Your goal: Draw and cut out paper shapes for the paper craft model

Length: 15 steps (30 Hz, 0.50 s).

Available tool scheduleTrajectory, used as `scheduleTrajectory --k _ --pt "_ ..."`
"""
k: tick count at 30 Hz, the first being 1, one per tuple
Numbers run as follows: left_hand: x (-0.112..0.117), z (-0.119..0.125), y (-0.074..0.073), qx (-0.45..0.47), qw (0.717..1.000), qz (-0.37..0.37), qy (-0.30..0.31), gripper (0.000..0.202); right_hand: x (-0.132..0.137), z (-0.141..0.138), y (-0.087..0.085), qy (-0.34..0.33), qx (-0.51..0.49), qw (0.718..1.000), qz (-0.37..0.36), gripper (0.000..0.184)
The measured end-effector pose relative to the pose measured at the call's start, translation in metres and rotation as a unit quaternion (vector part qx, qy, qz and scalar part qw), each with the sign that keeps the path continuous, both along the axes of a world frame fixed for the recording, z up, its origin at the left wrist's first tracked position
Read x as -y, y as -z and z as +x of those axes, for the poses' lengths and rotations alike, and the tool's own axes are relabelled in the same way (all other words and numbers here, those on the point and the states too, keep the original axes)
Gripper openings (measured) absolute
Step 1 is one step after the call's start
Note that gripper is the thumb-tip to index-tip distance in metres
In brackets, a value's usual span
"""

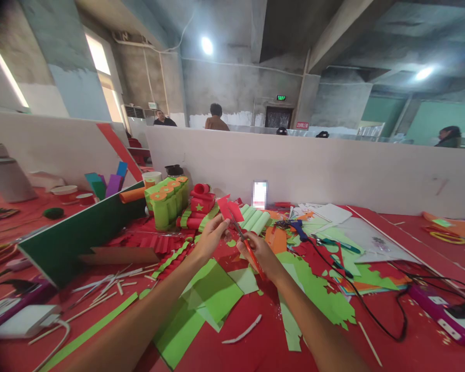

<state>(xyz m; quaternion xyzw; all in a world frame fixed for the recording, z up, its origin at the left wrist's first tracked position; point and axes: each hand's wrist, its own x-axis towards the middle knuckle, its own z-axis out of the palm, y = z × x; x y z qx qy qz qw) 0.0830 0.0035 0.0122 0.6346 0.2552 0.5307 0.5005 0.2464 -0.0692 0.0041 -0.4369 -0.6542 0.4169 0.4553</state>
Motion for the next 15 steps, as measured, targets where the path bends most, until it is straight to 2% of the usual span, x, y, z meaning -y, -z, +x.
scheduleTrajectory --k 15 --pt "0.0013 -0.0008 -0.0020 -0.005 1.000 0.006 -0.009 0.031 -0.0009 0.0015 0.0043 -0.014 0.004 1.000 0.000 0.037"
